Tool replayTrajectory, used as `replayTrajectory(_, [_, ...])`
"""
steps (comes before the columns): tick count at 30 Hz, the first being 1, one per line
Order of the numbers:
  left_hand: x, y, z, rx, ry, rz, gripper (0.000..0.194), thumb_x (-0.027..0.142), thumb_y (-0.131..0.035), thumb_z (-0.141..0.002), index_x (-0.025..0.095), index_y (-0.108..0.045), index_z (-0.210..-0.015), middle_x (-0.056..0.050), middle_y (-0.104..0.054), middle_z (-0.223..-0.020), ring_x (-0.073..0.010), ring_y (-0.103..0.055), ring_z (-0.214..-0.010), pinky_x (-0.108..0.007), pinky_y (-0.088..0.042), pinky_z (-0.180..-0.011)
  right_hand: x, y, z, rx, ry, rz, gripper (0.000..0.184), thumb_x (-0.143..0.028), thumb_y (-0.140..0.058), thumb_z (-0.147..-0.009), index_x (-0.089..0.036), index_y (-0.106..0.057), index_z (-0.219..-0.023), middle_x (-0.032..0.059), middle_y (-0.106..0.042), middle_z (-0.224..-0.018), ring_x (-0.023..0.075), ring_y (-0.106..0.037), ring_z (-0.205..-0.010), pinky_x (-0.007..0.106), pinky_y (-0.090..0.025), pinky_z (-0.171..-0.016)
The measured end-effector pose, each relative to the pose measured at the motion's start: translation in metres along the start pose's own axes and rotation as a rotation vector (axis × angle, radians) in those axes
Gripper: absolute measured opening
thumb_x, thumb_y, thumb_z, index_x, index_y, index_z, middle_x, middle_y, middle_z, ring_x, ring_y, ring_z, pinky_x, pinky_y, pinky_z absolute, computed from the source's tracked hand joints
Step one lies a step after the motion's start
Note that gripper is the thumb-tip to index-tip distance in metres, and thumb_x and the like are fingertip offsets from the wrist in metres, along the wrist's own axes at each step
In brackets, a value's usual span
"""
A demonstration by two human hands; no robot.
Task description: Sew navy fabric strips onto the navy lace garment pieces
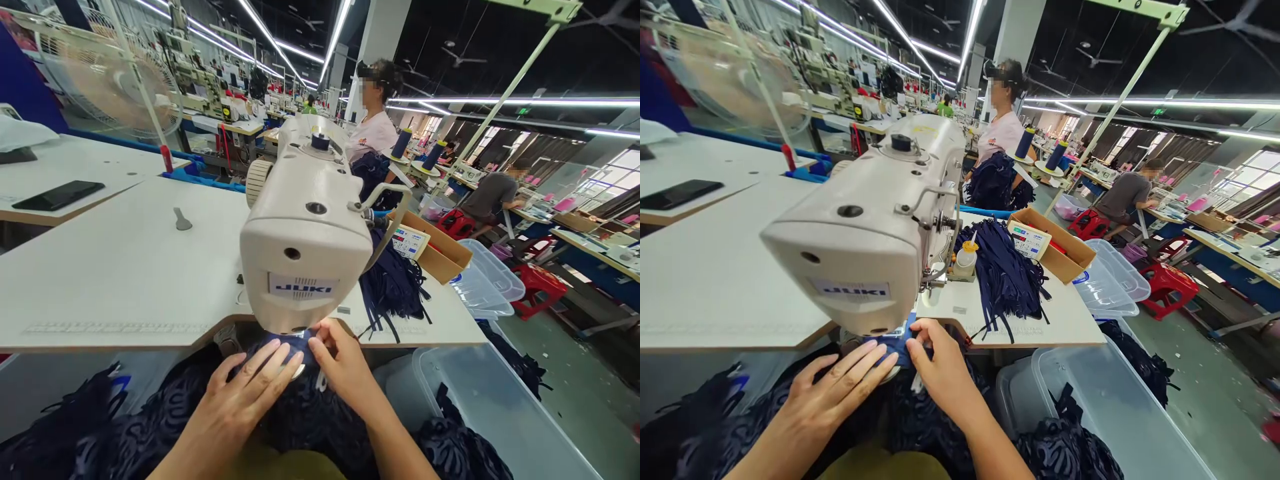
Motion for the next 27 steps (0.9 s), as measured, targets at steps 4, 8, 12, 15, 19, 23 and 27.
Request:
replayTrajectory(4, [-0.005, 0.002, 0.001, 0.038, 0.033, 0.030, 0.040, 0.027, -0.028, -0.101, 0.038, -0.044, -0.135, 0.003, -0.066, -0.122, -0.0102, -0.052, -0.120, -0.030, -0.015, -0.113, -0.002, 0.002, 0.002, -0.109, 0.043, 0.020, 0.027, -0.020, -0.048, -0.093, -0.024, -0.055, -0.119, -0.0017, -0.057, -0.086, 0.0127, -0.054, -0.079, 0.024, -0.041, -0.074])
replayTrajectory(8, [-0.006, 0.002, 0.000, 0.023, 0.092, 0.053, 0.043, 0.022, -0.025, -0.101, 0.039, -0.045, -0.134, 0.002, -0.063, -0.126, -0.0104, -0.053, -0.119, -0.031, -0.019, -0.112, -0.005, 0.000, -0.006, -0.104, 0.105, 0.073, 0.022, -0.019, -0.049, -0.092, -0.023, -0.058, -0.113, -0.0001, -0.056, -0.089, 0.0141, -0.053, -0.083, 0.025, -0.042, -0.077])
replayTrajectory(12, [-0.002, 0.001, -0.002, 0.000, 0.058, 0.068, 0.043, 0.021, -0.025, -0.101, 0.035, -0.040, -0.139, 0.003, -0.062, -0.128, -0.0103, -0.052, -0.121, -0.030, -0.018, -0.111, -0.014, -0.006, -0.018, -0.155, 0.186, 0.171, 0.012, -0.019, -0.048, -0.093, -0.021, -0.060, -0.091, 0.0009, -0.053, -0.086, 0.0150, -0.052, -0.083, 0.025, -0.043, -0.076])
replayTrajectory(15, [-0.007, 0.001, 0.000, 0.037, 0.067, 0.014, 0.043, 0.022, -0.025, -0.101, 0.036, -0.038, -0.139, 0.003, -0.063, -0.126, -0.0107, -0.055, -0.117, -0.031, -0.019, -0.109, -0.018, -0.012, -0.022, -0.234, 0.219, 0.263, 0.017, -0.019, -0.045, -0.094, -0.020, -0.059, -0.084, 0.0014, -0.053, -0.084, 0.0161, -0.052, -0.084, 0.027, -0.043, -0.077])
replayTrajectory(19, [-0.008, -0.004, 0.005, 0.031, 0.049, -0.070, 0.047, 0.019, -0.025, -0.100, 0.035, -0.029, -0.143, 0.002, -0.065, -0.123, -0.0113, -0.057, -0.114, -0.031, -0.024, -0.103, -0.019, -0.012, -0.019, -0.224, 0.202, 0.364, 0.020, -0.021, -0.042, -0.096, -0.021, -0.059, -0.086, 0.0026, -0.056, -0.087, 0.0167, -0.053, -0.084, 0.029, -0.043, -0.079])
replayTrajectory(23, [-0.009, -0.008, 0.008, -0.005, 0.109, -0.059, 0.046, 0.020, -0.024, -0.100, 0.035, -0.028, -0.144, 0.001, -0.063, -0.127, -0.0122, -0.054, -0.119, -0.032, -0.026, -0.102, -0.020, -0.011, -0.013, -0.182, 0.196, 0.366, 0.020, -0.022, -0.040, -0.098, -0.023, -0.060, -0.097, 0.0035, -0.058, -0.093, 0.0170, -0.055, -0.087, 0.028, -0.043, -0.080])
replayTrajectory(27, [-0.008, -0.006, 0.008, -0.008, 0.152, -0.030, 0.044, 0.026, -0.023, -0.101, 0.036, -0.031, -0.143, 0.001, -0.060, -0.130, -0.0140, -0.053, -0.122, -0.032, -0.027, -0.102, -0.020, -0.012, -0.014, -0.161, 0.213, 0.336, 0.020, -0.020, -0.041, -0.097, -0.022, -0.061, -0.095, 0.0033, -0.060, -0.093, 0.0166, -0.055, -0.088, 0.026, -0.043, -0.077])
Point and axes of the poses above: each hand's wrist, its own z-axis away from the middle knuckle, its own y-axis out of the back of the hand, x = y × z, the point moved 9 cm from there along -z, towards the middle knuckle
